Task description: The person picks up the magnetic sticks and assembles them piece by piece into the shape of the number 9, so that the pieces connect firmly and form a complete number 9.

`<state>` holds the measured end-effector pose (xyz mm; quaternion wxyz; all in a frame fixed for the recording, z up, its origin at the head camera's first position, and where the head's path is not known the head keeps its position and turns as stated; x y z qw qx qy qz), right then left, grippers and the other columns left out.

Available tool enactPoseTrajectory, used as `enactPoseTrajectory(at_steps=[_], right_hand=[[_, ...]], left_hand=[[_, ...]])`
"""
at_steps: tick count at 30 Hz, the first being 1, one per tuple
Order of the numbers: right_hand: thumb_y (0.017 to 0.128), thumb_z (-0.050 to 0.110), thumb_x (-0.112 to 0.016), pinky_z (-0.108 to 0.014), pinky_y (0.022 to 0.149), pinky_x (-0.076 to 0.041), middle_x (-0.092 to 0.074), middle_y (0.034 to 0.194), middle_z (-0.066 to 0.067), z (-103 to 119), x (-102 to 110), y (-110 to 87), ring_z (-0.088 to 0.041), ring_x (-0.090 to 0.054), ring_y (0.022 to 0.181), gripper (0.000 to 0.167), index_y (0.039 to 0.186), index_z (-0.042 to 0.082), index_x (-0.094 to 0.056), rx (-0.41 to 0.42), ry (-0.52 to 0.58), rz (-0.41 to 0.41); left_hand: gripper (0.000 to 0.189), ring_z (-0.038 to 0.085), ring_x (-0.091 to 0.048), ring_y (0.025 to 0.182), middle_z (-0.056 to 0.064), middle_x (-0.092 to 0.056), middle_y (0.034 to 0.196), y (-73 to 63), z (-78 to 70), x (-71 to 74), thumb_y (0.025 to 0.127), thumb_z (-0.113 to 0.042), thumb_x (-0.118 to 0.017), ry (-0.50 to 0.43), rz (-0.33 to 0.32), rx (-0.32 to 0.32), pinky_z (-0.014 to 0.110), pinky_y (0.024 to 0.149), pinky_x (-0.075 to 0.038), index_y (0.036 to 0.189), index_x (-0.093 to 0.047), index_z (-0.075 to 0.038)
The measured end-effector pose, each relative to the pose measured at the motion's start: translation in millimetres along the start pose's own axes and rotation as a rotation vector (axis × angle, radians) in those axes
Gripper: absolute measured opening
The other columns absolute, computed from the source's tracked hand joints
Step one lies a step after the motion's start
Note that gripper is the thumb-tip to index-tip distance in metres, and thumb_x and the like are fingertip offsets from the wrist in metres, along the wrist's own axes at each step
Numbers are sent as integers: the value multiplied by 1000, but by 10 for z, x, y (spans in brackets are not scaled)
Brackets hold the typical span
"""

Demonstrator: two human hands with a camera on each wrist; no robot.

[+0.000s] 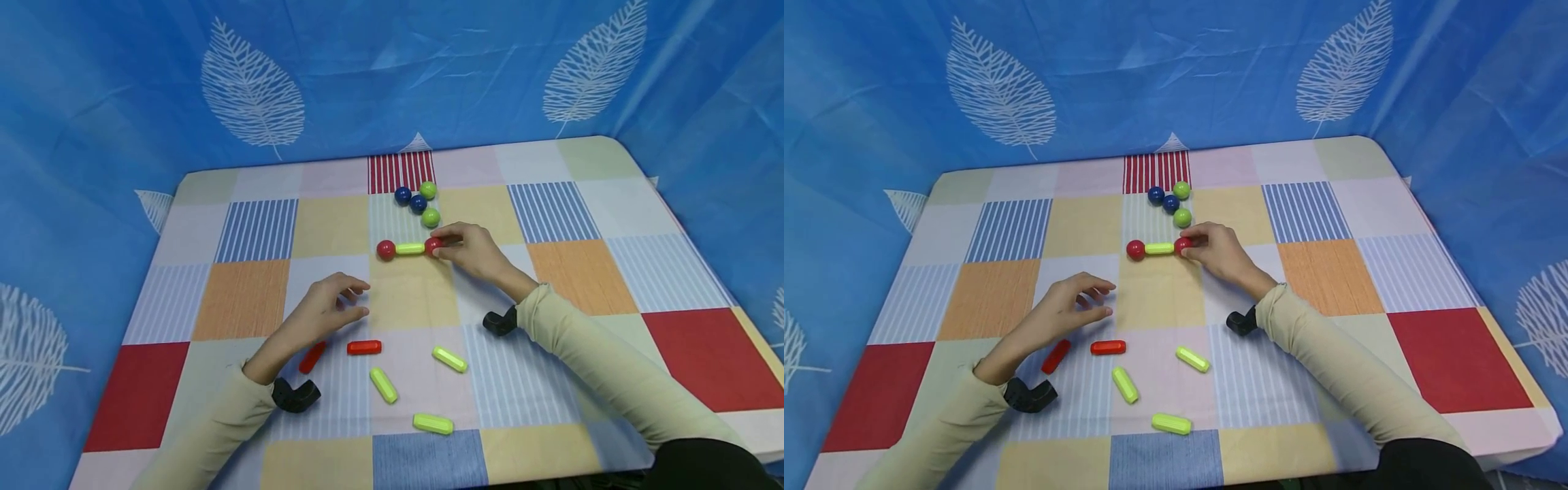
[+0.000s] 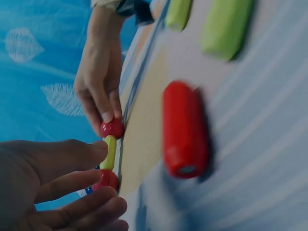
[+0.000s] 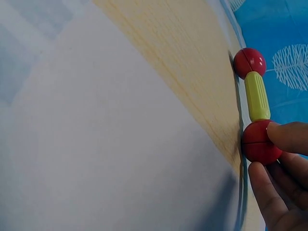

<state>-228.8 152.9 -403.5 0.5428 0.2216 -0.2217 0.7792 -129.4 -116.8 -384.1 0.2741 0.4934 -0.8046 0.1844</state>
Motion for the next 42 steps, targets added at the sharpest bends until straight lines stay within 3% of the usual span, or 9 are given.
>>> enactPoseTrajectory(at_steps=[5, 11, 18, 30, 42], right_hand=[[89, 11, -72, -41, 92, -49, -66, 117, -11, 2, 5, -6, -26, -62, 109, 34, 122, 4, -66, 10, 1, -4], [89, 10, -72, -41, 92, -50, -66, 118, -12, -1, 0, -1, -26, -63, 108, 34, 122, 3, -67, 14, -1, -15], [89, 9, -72, -40, 91, -50, -66, 118, -12, -3, 1, -3, -26, -63, 108, 34, 122, 3, -67, 12, 7, -15], [89, 10, -72, -40, 92, -50, -67, 116, -12, 4, -1, -1, -25, -62, 109, 34, 122, 4, -67, 8, 13, -7], [90, 11, -72, -39, 93, -50, -67, 117, -11, -3, 1, -2, -25, -62, 110, 34, 122, 4, -67, -3, 14, 2]], left_hand=[[32, 26, -61, 99, 10, -65, 110, -201, -69, -88, 86, -12, -75, 118, 2, 16, 43, 84, -51, 115, -68, 0], [27, 20, -61, 93, 4, -66, 105, -309, -157, -167, 84, -14, -78, 256, -9, 42, 38, 81, -52, 109, -72, -4], [21, 15, -62, 79, 1, -69, 92, -328, -202, -278, 79, -16, -83, 353, -10, -39, 34, 72, -49, 95, -75, -6], [15, 15, -64, 78, -2, -70, 84, -341, -256, -330, 79, -10, -82, 409, 15, -84, 35, 72, -48, 92, -76, -8], [18, 13, -58, 72, 0, -68, 84, -299, -269, -359, 78, -7, -82, 425, 76, -40, 35, 71, -46, 95, -75, -6]])
Point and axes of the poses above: each hand's wrist, its own y-axis towards the middle knuckle, its own x-axis out of the back of the hand, z = x × y, the point moved 3 cm from there along y, towards the middle knuckle
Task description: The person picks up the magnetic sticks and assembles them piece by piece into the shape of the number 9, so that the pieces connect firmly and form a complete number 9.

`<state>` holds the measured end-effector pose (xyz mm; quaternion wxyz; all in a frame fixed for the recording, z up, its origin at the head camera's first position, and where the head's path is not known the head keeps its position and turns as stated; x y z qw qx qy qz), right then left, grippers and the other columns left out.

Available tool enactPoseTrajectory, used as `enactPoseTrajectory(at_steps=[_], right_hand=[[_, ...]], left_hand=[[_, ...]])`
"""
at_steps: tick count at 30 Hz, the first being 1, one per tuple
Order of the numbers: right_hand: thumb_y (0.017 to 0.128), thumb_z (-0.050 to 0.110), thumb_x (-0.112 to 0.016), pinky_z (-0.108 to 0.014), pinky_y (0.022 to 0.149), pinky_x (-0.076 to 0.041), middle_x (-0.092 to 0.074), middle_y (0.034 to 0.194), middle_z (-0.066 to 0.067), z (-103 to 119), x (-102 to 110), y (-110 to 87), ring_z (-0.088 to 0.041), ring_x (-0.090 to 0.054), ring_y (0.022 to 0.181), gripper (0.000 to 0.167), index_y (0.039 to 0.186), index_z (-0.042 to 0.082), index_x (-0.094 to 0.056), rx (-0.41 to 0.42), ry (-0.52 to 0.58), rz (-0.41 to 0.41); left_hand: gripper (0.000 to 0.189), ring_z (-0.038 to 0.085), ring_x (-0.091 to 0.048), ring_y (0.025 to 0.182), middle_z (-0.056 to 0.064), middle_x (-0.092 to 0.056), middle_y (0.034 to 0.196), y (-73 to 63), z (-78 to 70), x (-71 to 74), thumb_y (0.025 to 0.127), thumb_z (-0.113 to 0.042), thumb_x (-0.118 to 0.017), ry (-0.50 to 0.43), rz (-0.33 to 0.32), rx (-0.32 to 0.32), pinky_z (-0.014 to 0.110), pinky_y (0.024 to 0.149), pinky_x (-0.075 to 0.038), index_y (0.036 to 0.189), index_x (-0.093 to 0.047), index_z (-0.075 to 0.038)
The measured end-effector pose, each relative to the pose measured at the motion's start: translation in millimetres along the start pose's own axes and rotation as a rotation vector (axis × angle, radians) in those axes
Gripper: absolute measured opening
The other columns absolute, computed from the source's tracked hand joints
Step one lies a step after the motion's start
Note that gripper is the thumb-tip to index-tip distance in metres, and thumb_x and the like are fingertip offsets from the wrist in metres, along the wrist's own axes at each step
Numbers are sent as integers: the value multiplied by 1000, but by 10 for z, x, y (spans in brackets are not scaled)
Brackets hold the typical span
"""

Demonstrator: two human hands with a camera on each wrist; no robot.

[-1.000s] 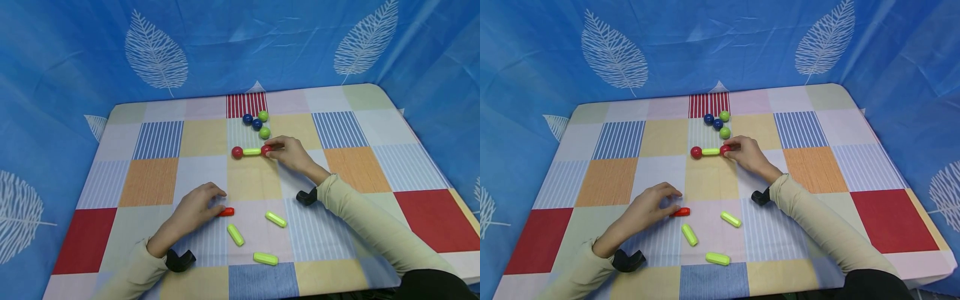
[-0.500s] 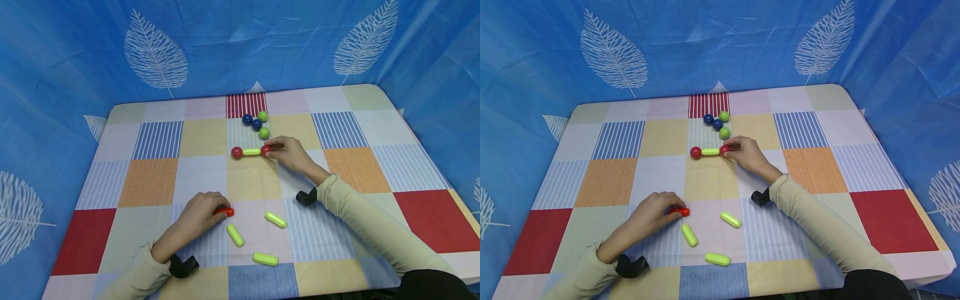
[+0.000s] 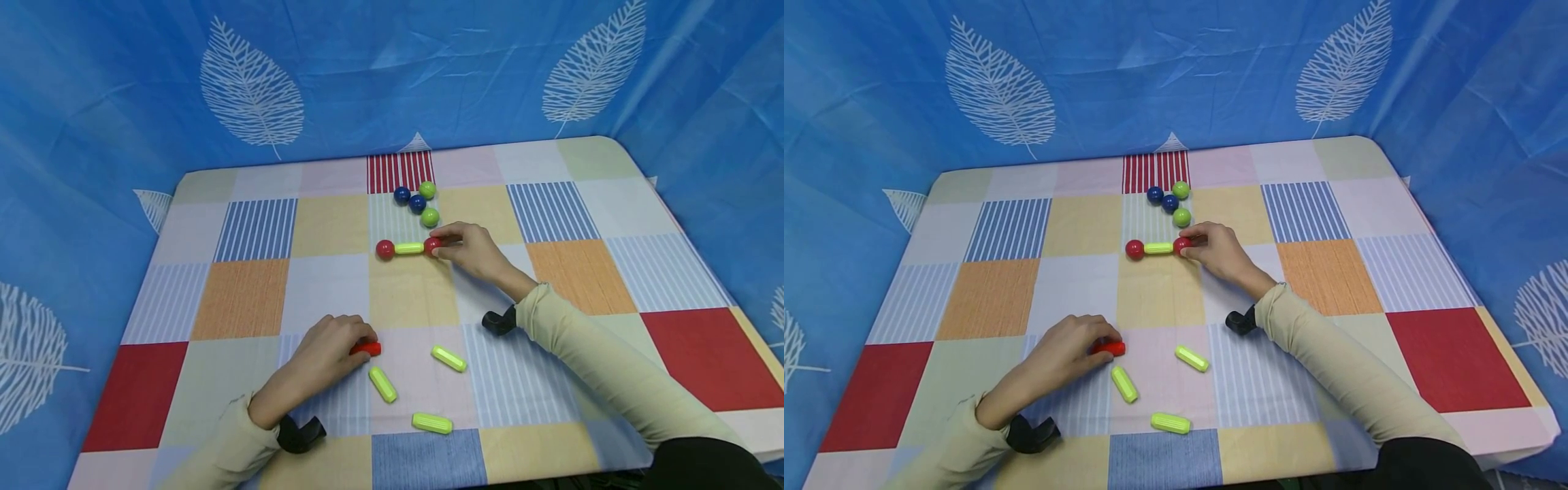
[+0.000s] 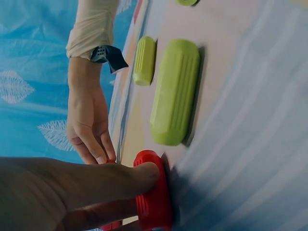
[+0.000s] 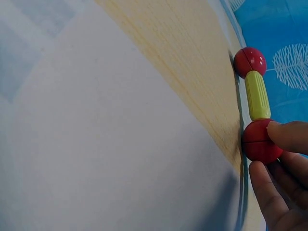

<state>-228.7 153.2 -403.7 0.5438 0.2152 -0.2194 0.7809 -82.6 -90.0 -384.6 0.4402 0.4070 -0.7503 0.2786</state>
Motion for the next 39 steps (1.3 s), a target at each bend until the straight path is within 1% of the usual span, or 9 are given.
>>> enactPoseTrajectory(at_steps=[6, 11, 13, 16, 20, 23, 28, 34, 39], right_hand=[[89, 11, -72, -40, 92, -49, -66, 117, -11, -10, 7, -2, -25, -62, 110, 34, 122, 4, -66, 9, 5, 1], [89, 11, -72, -40, 91, -49, -66, 116, -11, -24, 10, -2, -25, -62, 109, 35, 122, 4, -66, 24, 9, -4], [89, 11, -72, -40, 90, -49, -67, 116, -11, -32, 11, -2, -25, -62, 108, 35, 122, 4, -66, 24, 10, -8], [89, 11, -73, -40, 90, -49, -67, 116, -11, -38, 8, 0, -24, -63, 107, 34, 122, 4, -67, 25, 14, -13], [89, 12, -72, -40, 90, -49, -67, 115, -10, -34, 10, -8, -24, -62, 108, 35, 122, 4, -67, 25, 18, -9], [89, 13, -72, -40, 90, -49, -67, 115, -10, -43, 7, -6, -24, -62, 108, 35, 122, 5, -67, 23, 19, -6], [89, 14, -73, -40, 91, -48, -68, 113, -9, -59, 3, 2, -23, -63, 107, 34, 122, 6, -67, 18, 15, -6], [89, 14, -73, -40, 91, -49, -68, 114, -10, -69, 5, 11, -24, -63, 107, 35, 122, 5, -68, 21, 20, -11], [89, 13, -73, -40, 91, -49, -67, 116, -10, -65, 7, 5, -24, -63, 108, 35, 122, 5, -67, 23, 21, -9]], left_hand=[[20, 13, -56, 68, 0, -67, 82, 190, 76, 70, 79, -10, -82, -61, -34, 57, 33, 68, -45, 98, -75, -5], [21, 14, -56, 67, 4, -68, 84, 423, 194, 179, 80, -10, -81, -98, -92, 78, 30, 62, -46, 99, -75, -4], [21, 14, -56, 68, 4, -68, 84, 525, 244, 220, 81, -10, -80, -111, -103, 84, 30, 63, -46, 100, -75, -3], [21, 16, -58, 70, 6, -69, 85, 657, 308, 262, 83, -9, -78, -158, -96, 104, 30, 62, -47, 102, -74, -2], [22, 17, -61, 70, 7, -70, 85, 785, 365, 285, 84, -10, -77, -228, -84, 156, 28, 59, -47, 103, -73, -1], [22, 16, -61, 68, 7, -70, 86, 847, 394, 286, 84, -11, -77, -258, -94, 202, 27, 55, -45, 103, -73, -1], [22, 15, -61, 66, 8, -70, 85, 912, 448, 284, 84, -12, -77, -268, -127, 253, 25, 51, -43, 102, -73, 0], [24, 14, -59, 62, 9, -70, 84, 982, 497, 276, 85, -13, -77, -283, -145, 274, 25, 52, -42, 103, -73, 2], [24, 14, -59, 60, 11, -70, 84, 999, 509, 268, 85, -11, -77, -309, -149, 279, 24, 51, -42, 103, -73, 3]])
Point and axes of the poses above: each hand's wrist, its own y-axis towards the middle knuckle, its own x-axis out of the back of the hand, z = x × y, the point moved 3 cm from there along y, towards the middle knuckle
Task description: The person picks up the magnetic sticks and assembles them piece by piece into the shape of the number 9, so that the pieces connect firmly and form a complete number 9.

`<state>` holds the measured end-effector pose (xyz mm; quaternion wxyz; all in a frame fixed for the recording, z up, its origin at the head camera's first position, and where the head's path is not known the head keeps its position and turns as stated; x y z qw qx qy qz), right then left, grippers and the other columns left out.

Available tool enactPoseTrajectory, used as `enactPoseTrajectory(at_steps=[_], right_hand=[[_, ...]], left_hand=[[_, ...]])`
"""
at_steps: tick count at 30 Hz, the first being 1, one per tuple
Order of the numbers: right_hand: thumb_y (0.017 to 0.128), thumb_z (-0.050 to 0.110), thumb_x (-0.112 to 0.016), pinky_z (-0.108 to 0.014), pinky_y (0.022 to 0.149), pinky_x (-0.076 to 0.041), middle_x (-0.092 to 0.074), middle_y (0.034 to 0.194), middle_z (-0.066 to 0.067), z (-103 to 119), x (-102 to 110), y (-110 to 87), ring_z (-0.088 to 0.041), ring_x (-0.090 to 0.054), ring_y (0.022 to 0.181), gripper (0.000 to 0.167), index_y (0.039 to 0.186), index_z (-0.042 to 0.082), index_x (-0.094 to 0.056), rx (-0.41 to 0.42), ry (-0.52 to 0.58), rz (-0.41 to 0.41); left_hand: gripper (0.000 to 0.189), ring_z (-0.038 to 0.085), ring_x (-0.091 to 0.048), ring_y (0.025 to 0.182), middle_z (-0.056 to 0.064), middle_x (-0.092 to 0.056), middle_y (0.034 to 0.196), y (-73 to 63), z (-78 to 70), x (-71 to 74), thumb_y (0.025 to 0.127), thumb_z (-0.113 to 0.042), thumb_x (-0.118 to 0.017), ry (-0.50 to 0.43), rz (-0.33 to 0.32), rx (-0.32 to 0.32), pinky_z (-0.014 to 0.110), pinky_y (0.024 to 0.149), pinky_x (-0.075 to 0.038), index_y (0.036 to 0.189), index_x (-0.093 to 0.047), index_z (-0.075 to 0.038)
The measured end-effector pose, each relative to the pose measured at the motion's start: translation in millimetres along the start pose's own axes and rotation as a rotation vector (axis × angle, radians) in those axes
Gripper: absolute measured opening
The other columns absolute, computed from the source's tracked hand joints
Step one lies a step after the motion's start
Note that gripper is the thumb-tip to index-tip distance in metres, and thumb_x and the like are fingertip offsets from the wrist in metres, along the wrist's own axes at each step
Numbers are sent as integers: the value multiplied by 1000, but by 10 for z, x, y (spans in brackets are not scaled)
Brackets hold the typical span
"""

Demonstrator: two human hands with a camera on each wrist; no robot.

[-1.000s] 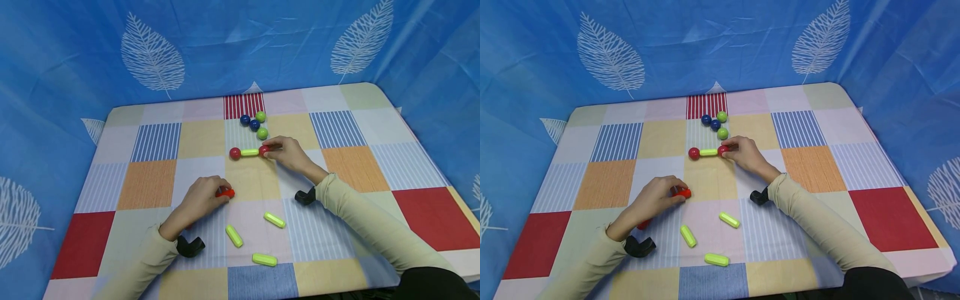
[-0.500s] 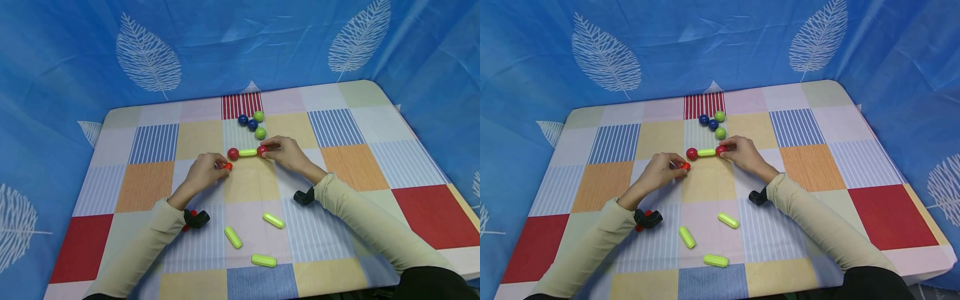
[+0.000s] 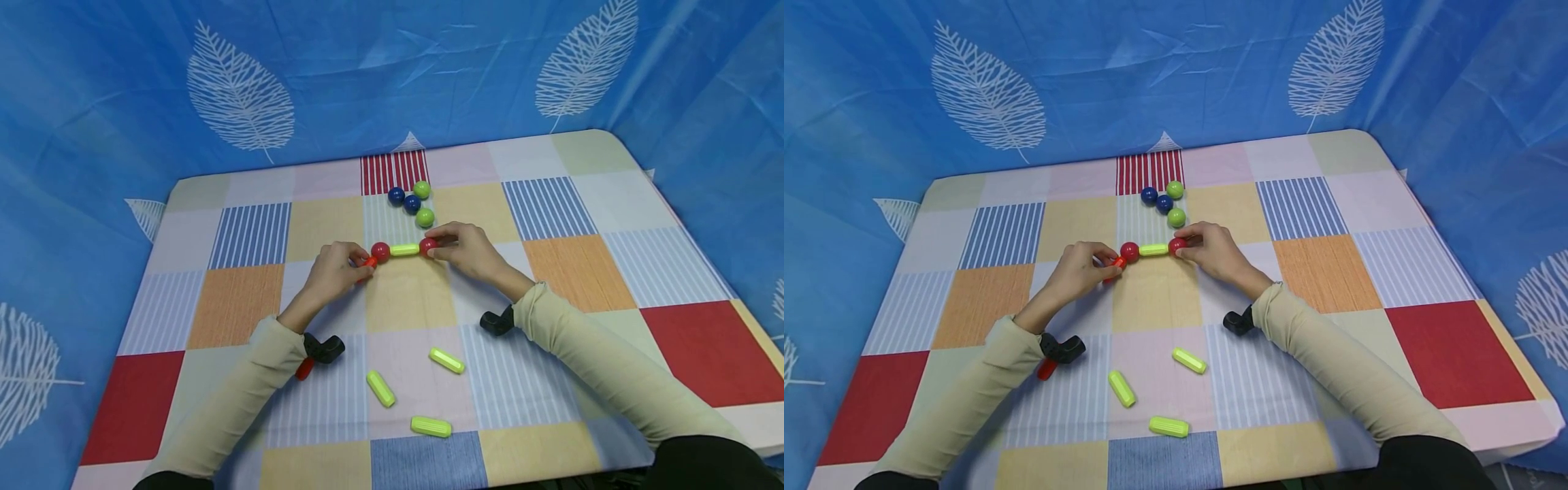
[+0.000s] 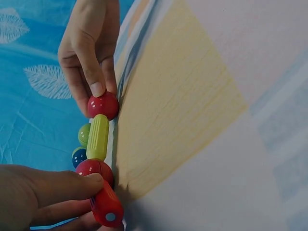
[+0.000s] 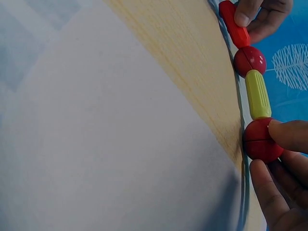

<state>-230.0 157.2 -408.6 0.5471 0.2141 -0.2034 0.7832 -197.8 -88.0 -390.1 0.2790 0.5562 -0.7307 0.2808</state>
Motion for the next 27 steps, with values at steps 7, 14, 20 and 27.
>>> enactPoseTrajectory(at_steps=[7, 14, 20, 27], right_hand=[[89, 13, -73, -40, 90, -49, -67, 116, -10, 19, 10, -11, -24, -63, 108, 35, 122, 5, -67, -8, -3, -3], [89, 13, -73, -40, 90, -49, -68, 114, -10, 20, 1, -13, -24, -63, 107, 35, 122, 5, -67, -11, 0, -1], [89, 13, -73, -40, 91, -49, -67, 115, -10, 21, -2, -16, -24, -63, 108, 35, 122, 5, -67, -8, -2, -1], [89, 13, -73, -40, 91, -49, -68, 115, -10, 23, 1, -14, -23, -63, 108, 35, 123, 5, -67, -3, -8, -2]], left_hand=[[24, 15, -57, 59, 12, -69, 85, 8, -1, -8, 84, -11, -78, -34, -6, 20, 23, 51, -42, 103, -72, 3], [27, 18, -62, 65, 13, -70, 85, 14, 18, -35, 83, -13, -78, -98, -9, 42, 25, 52, -45, 103, -68, 2], [25, 18, -58, 64, 9, -66, 80, 21, -8, -59, 80, -15, -81, -123, -43, 49, 26, 52, -44, 91, -64, -1], [25, 15, -52, 61, 6, -60, 76, 35, -42, -102, 80, -15, -82, -133, -64, 50, 25, 50, -40, 82, -60, -4]])
Point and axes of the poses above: each hand's wrist, its own y-axis towards the middle knuckle, its own x-axis out of the back of the hand, z = x × y, the point moved 3 cm from there along y, towards the middle knuckle
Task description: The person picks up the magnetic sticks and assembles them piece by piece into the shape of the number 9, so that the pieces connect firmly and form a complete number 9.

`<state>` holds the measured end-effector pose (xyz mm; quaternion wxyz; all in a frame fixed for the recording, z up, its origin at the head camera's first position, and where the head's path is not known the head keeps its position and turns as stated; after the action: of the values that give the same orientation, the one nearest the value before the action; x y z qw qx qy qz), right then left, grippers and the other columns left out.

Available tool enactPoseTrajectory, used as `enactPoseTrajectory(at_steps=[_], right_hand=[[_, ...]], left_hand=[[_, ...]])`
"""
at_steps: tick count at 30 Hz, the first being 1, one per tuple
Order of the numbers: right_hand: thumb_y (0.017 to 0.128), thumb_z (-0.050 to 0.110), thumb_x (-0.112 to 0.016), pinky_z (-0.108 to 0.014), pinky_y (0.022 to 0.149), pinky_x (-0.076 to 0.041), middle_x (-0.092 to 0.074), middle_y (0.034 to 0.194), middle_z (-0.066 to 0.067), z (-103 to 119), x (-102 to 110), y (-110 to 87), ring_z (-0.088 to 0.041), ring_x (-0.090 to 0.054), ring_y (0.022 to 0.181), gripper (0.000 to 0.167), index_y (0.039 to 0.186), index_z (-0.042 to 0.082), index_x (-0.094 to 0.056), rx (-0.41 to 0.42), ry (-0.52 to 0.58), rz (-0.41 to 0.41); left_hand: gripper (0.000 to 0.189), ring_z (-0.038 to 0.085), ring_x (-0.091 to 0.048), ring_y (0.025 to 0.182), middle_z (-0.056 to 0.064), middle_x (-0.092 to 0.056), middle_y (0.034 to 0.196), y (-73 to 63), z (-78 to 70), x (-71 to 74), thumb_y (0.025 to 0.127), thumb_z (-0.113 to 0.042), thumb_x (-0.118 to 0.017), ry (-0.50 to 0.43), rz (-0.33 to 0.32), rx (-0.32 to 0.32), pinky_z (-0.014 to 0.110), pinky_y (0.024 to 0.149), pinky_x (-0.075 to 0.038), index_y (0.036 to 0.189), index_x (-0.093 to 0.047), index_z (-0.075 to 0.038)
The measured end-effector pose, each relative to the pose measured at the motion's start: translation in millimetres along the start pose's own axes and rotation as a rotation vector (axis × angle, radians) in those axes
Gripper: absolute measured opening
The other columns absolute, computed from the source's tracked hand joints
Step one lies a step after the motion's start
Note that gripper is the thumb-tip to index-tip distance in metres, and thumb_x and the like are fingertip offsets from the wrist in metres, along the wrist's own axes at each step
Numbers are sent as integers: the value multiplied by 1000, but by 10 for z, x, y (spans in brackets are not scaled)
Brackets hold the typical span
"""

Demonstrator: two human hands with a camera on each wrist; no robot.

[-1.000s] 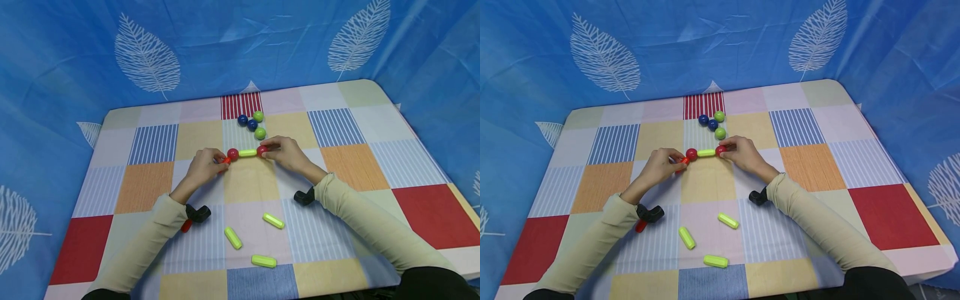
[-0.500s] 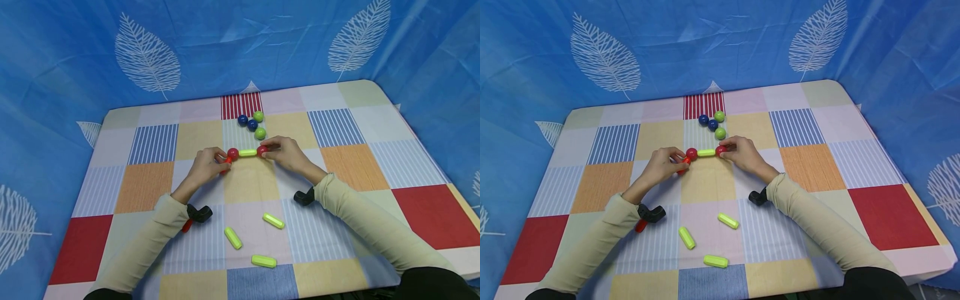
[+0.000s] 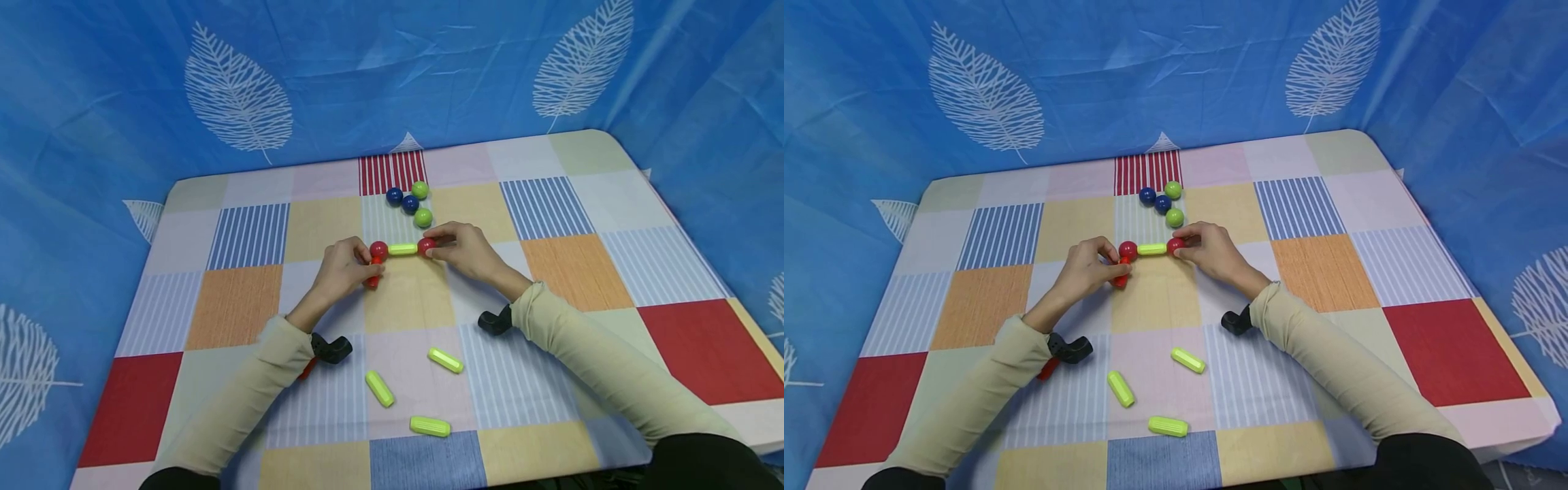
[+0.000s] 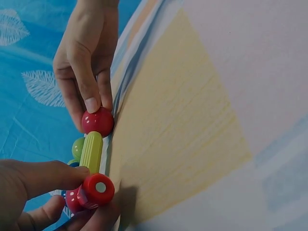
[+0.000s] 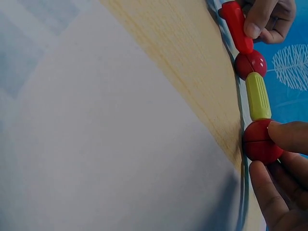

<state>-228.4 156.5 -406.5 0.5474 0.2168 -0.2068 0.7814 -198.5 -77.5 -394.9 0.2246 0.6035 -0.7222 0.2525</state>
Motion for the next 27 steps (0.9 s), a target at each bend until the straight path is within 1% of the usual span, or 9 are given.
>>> enactPoseTrajectory(at_steps=[4, 8, 11, 14, 19, 27], right_hand=[[89, 13, -72, -40, 90, -49, -67, 115, -9, 7, 8, -2, -23, -63, 107, 35, 123, 5, -67, -1, 1, -2], [89, 12, -72, -40, 90, -49, -67, 115, -9, 2, 6, 5, -23, -63, 107, 35, 123, 5, -67, -2, -1, 3], [89, 12, -73, -40, 91, -49, -67, 115, -9, 2, 2, 14, -23, -63, 107, 36, 123, 4, -67, -1, -7, 9], [89, 12, -73, -40, 91, -49, -67, 114, -10, 17, -1, 17, -24, -63, 106, 36, 123, 4, -67, 4, -14, 11], [89, 13, -73, -39, 91, -50, -68, 113, -10, 17, -10, 28, -23, -63, 106, 35, 123, 4, -67, 4, -20, 12], [88, 12, -73, -40, 91, -49, -68, 114, -10, 15, 4, 16, -23, -63, 107, 35, 122, 4, -67, 0, -20, 2]], left_hand=[[25, 18, -52, 65, 7, -59, 76, 10, -40, -17, 80, -14, -81, -6, -8, -14, 26, 52, -41, 81, -58, -4], [25, 21, -53, 77, 9, -58, 83, 24, -83, -48, 80, -13, -81, 0, -19, -27, 28, 61, -43, 81, -58, -3], [26, 24, -52, 84, 11, -56, 88, 23, -113, -72, 80, -13, -81, 13, -30, -32, 31, 68, -43, 83, -58, -3], [26, 24, -50, 84, 11, -54, 90, 19, -129, -93, 80, -14, -81, 32, -41, -41, 32, 70, -40, 84, -58, -3], [27, 24, -46, 82, 11, -52, 91, 1, -125, -108, 79, -14, -81, 60, -43, -45, 32, 68, -36, 87, -58, -2], [27, 25, -47, 83, 14, -53, 94, -24, -120, -91, 80, -15, -80, 60, -42, -34, 33, 68, -38, 90, -59, 0]])
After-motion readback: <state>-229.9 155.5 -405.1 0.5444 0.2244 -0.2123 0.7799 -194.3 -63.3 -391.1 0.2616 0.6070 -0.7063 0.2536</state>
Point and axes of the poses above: each hand's wrist, its own y-axis towards the middle knuckle, its own x-axis out of the back of the hand, z = x × y, the point moved 3 cm from there along y, towards the middle knuckle
